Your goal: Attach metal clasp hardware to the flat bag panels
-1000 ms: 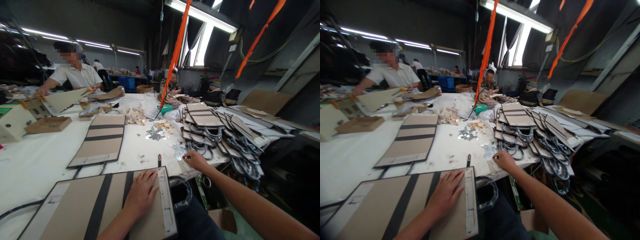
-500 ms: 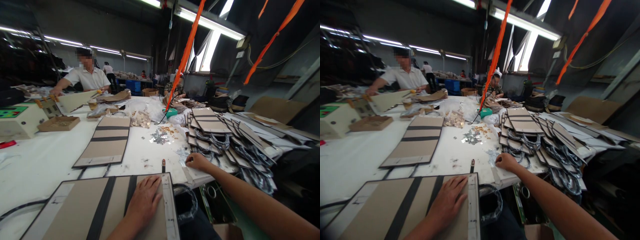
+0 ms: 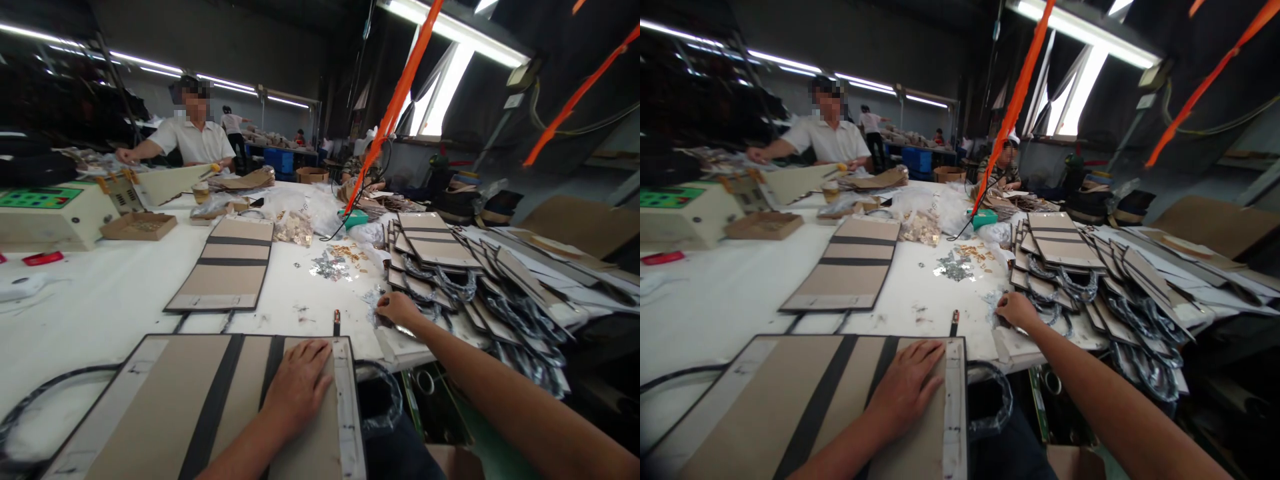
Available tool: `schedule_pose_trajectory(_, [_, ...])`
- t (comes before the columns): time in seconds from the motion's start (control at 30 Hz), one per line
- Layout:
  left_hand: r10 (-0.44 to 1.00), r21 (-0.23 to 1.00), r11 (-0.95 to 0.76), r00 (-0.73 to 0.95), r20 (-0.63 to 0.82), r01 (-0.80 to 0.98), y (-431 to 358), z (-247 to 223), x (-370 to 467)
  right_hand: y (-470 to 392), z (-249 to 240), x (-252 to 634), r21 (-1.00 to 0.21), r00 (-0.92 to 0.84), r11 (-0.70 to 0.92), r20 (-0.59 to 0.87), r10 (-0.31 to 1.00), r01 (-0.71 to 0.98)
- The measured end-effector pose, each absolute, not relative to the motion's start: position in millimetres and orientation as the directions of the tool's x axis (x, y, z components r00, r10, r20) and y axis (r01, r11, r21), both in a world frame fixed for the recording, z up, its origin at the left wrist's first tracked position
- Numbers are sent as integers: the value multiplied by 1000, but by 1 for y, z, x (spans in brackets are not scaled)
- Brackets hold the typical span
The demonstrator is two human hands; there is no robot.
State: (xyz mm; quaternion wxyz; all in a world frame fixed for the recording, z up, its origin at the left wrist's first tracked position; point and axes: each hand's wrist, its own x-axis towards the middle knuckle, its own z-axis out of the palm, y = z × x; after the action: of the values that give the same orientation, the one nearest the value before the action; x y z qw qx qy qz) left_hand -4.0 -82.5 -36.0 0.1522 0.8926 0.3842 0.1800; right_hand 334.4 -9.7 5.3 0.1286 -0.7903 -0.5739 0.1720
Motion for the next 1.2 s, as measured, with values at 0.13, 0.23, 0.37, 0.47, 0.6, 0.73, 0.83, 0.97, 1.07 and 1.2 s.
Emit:
schedule_pose_trajectory(0.13, [744, 425, -651, 640, 192, 629, -85, -32, -3, -25, 25, 318, -514, 246, -338, -241, 939, 788])
schedule_pose_trajectory(0.23, [745, 430, -650, 638, 195, 627, -86, -33, -4, -45, 30, 286, -628, 131, -307, -310, 942, 715])
schedule_pose_trajectory(0.37, [742, 435, -656, 634, 220, 617, -86, -36, -4, -66, 22, 236, -768, -36, -296, -383, 923, 568])
schedule_pose_trajectory(0.47, [751, 444, -646, 622, 222, 621, -87, -37, -4, -69, 16, 216, -753, -41, -302, -399, 916, 585])
schedule_pose_trajectory(0.6, [759, 455, -635, 612, 220, 624, -88, -37, -4, -67, 16, 213, -711, -10, -313, -410, 912, 630])
schedule_pose_trajectory(0.73, [758, 466, -637, 608, 237, 614, -88, -38, -4, -65, 15, 213, -649, 14, -291, -396, 918, 703])
schedule_pose_trajectory(0.83, [757, 473, -638, 609, 237, 608, -88, -38, -4, -66, 14, 209, -598, 28, -227, -323, 946, 769])
schedule_pose_trajectory(0.97, [758, 470, -636, 611, 229, 613, -88, -37, -6, -76, 13, 203, -455, -1, -55, -121, 993, 889])
schedule_pose_trajectory(1.07, [750, 461, -650, 609, 258, 604, -87, -39, -9, -81, 12, 202, -372, -71, 50, -44, 997, 927])
schedule_pose_trajectory(1.2, [730, 433, -676, 621, 284, 597, -80, -50, -12, -57, 17, 213, -499, -114, 32, -134, 984, 866])
